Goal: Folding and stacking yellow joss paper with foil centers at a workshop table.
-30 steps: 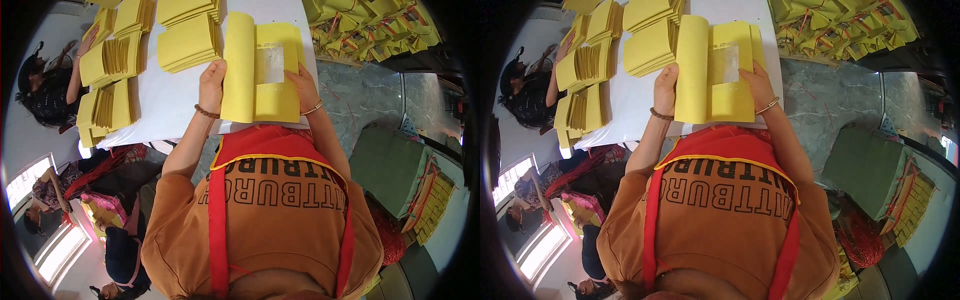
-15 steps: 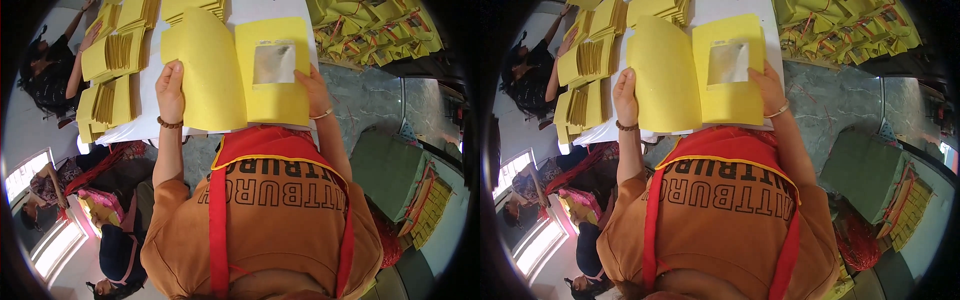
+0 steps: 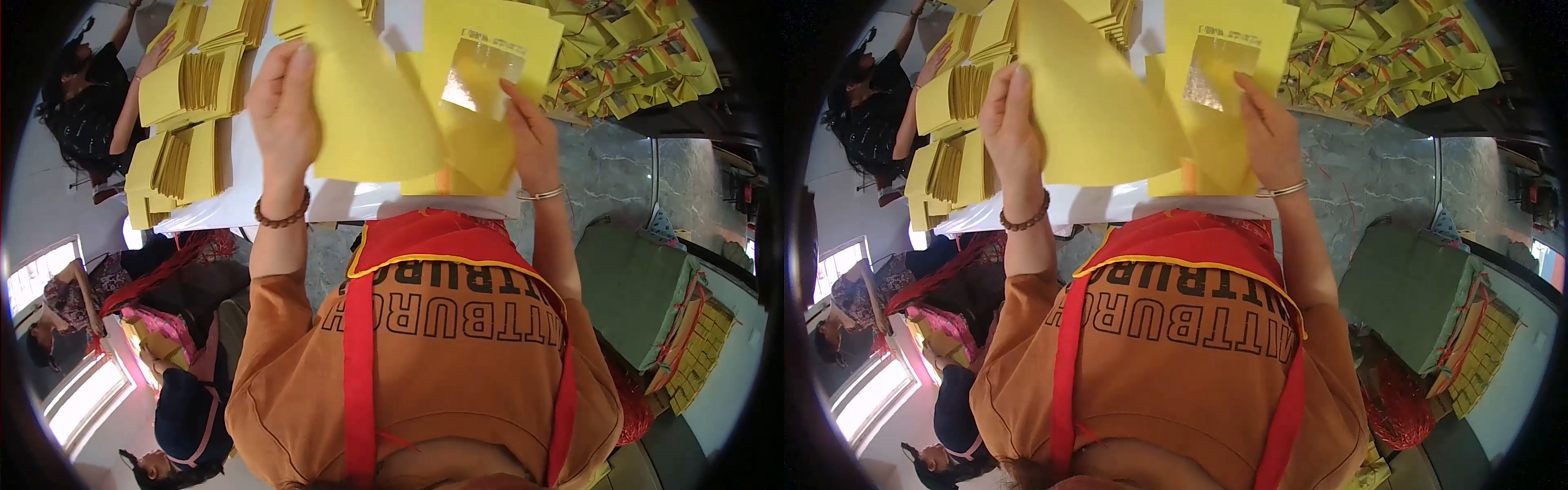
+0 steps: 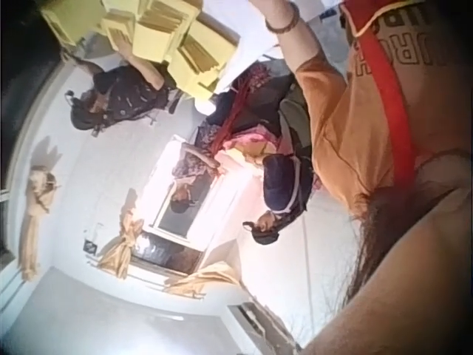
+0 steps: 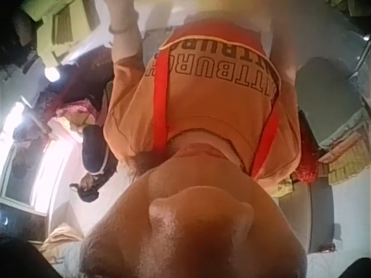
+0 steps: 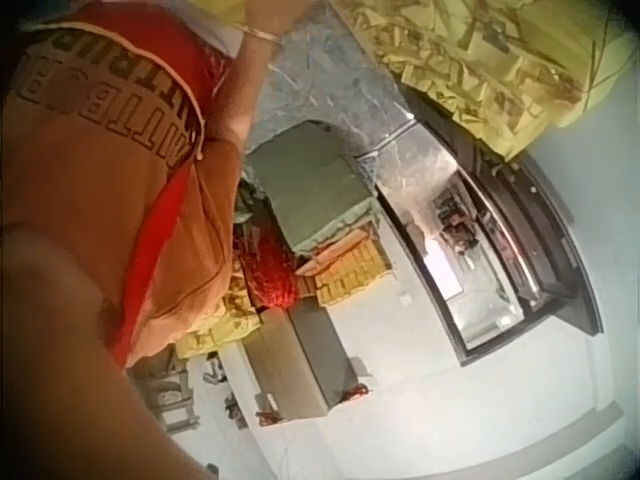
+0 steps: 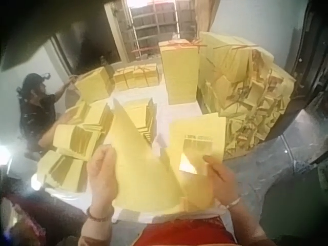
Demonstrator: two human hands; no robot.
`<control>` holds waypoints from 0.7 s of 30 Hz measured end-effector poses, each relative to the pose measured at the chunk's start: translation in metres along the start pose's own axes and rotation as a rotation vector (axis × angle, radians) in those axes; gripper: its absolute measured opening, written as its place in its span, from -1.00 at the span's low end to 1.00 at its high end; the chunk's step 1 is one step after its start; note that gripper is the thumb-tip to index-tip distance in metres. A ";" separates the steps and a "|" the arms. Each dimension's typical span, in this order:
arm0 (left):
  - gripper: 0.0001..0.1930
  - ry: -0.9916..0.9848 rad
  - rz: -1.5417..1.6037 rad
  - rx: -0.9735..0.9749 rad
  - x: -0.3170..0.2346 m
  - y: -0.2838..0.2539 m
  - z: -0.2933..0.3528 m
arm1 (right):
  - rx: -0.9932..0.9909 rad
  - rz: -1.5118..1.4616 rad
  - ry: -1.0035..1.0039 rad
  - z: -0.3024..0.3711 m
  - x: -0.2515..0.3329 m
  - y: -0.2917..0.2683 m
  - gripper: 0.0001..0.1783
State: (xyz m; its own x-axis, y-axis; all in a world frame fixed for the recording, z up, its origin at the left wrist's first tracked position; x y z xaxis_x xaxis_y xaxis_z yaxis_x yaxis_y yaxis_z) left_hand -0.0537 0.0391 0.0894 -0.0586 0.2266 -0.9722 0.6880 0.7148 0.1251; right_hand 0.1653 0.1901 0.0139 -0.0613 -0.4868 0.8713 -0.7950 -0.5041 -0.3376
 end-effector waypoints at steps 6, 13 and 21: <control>-0.80 0.592 -0.757 0.258 0.001 0.097 0.036 | 0.107 -1.144 0.350 0.002 0.031 0.035 -0.07; -0.89 0.358 -0.781 0.449 0.028 0.129 0.056 | 0.168 -1.522 0.287 0.021 0.003 0.018 -0.53; -0.81 0.145 -0.465 0.623 0.036 0.115 0.051 | -0.093 -1.554 0.326 0.019 -0.014 0.017 -0.57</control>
State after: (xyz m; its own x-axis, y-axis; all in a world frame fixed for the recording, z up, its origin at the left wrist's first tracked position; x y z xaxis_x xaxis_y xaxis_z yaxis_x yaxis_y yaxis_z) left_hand 0.0598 0.0956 0.0582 -0.5039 0.1098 -0.8567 0.8456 0.2648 -0.4634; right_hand 0.1643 0.1750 -0.0109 0.6989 0.6112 0.3715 -0.2360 -0.2933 0.9265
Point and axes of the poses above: each hand's wrist, its own z-axis away from the middle knuckle, its own y-axis out of the palm, x = y × z, the point moved 3 cm from there along -z, towards the middle knuckle, and after that the axes turned 12 degrees about -y, right-handed, at the moved point
